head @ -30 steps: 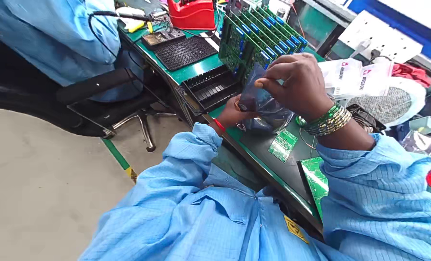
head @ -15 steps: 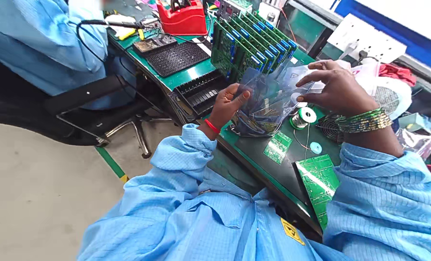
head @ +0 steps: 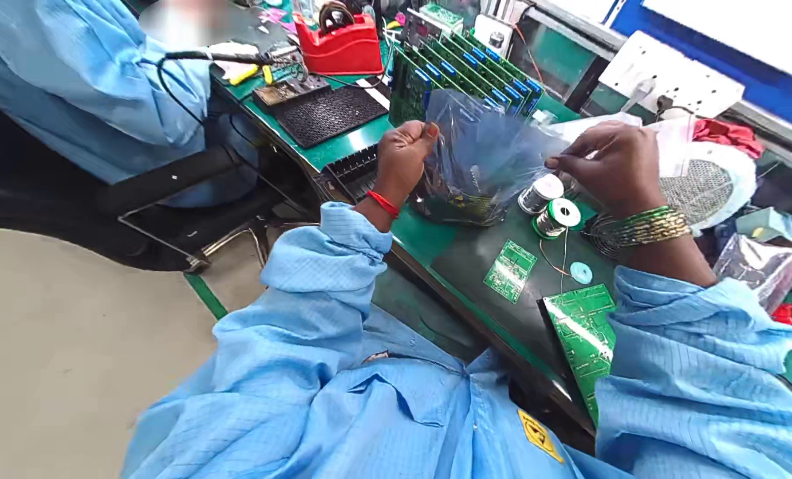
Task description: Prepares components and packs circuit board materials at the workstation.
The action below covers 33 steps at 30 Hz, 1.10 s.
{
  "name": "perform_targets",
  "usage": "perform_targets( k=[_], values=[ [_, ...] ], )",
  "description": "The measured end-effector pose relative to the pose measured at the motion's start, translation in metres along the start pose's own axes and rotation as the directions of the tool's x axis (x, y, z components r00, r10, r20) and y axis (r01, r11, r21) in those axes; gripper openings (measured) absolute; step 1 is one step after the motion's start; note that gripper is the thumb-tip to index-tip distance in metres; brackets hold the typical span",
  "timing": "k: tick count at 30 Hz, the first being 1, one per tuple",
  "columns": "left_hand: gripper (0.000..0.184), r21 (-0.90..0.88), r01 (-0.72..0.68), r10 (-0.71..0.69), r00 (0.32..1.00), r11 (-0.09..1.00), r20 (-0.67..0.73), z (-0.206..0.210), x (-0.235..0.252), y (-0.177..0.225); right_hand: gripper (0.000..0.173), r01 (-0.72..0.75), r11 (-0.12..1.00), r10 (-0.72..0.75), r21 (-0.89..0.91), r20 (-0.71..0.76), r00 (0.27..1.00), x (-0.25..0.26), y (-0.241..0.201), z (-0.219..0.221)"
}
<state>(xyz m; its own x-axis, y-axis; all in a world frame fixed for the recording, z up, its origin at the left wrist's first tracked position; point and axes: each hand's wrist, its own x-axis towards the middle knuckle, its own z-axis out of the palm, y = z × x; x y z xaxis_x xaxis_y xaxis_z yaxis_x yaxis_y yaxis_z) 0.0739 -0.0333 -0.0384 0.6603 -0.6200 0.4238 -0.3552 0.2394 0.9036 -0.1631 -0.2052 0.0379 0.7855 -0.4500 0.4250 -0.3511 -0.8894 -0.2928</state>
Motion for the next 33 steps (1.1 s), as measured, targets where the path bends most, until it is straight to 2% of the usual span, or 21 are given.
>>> perform_targets(
  k=[2,4,6,7,8,11,13,16,20,23,26,28,33],
  values=[
    [0.018,-0.050,-0.129,0.127,0.991,0.990,-0.047,-0.001,0.001,0.009,0.036,0.062,0.998,-0.062,0.006,-0.080,0.995,0.006,-0.004,-0.012],
    [0.018,-0.031,-0.178,0.177,0.984,0.984,-0.031,-0.001,-0.001,0.008,0.038,0.058,0.998,-0.058,-0.001,-0.044,0.997,0.010,-0.005,-0.015],
    [0.021,0.068,-0.119,0.116,0.992,0.991,0.058,-0.003,0.000,-0.002,0.033,0.026,1.000,-0.025,-0.010,0.101,0.995,0.014,-0.003,-0.005],
    [0.021,0.096,-0.068,0.062,0.996,0.993,0.065,-0.005,0.000,-0.006,0.030,-0.003,1.000,0.007,-0.024,0.160,0.987,0.014,-0.002,0.001],
    [0.020,0.099,-0.037,0.033,0.999,0.994,0.036,-0.006,0.001,-0.006,0.029,-0.015,0.999,0.021,-0.039,0.158,0.987,0.013,-0.001,0.003],
    [0.017,0.065,-0.093,0.098,0.991,0.994,-0.088,-0.011,0.002,0.002,0.031,0.071,0.997,-0.071,0.003,0.029,0.997,0.017,-0.005,-0.011],
    [0.018,0.053,-0.134,0.139,0.984,0.990,-0.112,-0.009,-0.003,-0.001,0.032,0.080,0.997,-0.080,0.008,-0.003,0.997,0.016,-0.010,-0.013],
    [0.020,0.113,-0.048,0.051,0.998,0.992,-0.027,-0.014,-0.004,-0.013,0.029,0.014,1.000,-0.012,-0.023,0.096,0.995,0.016,-0.005,0.004],
    [0.016,0.112,-0.139,0.149,0.985,0.984,-0.084,-0.017,0.002,-0.006,0.037,-0.007,1.000,0.007,0.009,-0.004,1.000,0.015,0.001,-0.004],
    [0.016,0.093,-0.141,0.149,0.985,0.986,-0.083,-0.014,0.003,-0.006,0.041,-0.005,1.000,0.005,0.004,-0.021,1.000,0.014,0.006,-0.006],
    [0.018,0.134,-0.074,0.080,0.996,0.988,-0.042,-0.016,-0.002,-0.015,0.030,0.014,0.997,-0.016,0.070,0.027,0.999,0.009,0.013,0.008],
    [0.018,0.120,-0.068,0.072,0.997,0.990,-0.031,-0.017,-0.005,-0.015,0.027,0.052,0.989,-0.050,0.136,-0.016,0.999,0.004,0.015,0.008],
    [0.018,0.038,-0.073,0.073,0.997,0.997,-0.005,-0.013,-0.011,-0.014,0.045,0.151,0.962,-0.130,0.229,-0.106,0.986,0.002,0.006,0.003]
  ],
)
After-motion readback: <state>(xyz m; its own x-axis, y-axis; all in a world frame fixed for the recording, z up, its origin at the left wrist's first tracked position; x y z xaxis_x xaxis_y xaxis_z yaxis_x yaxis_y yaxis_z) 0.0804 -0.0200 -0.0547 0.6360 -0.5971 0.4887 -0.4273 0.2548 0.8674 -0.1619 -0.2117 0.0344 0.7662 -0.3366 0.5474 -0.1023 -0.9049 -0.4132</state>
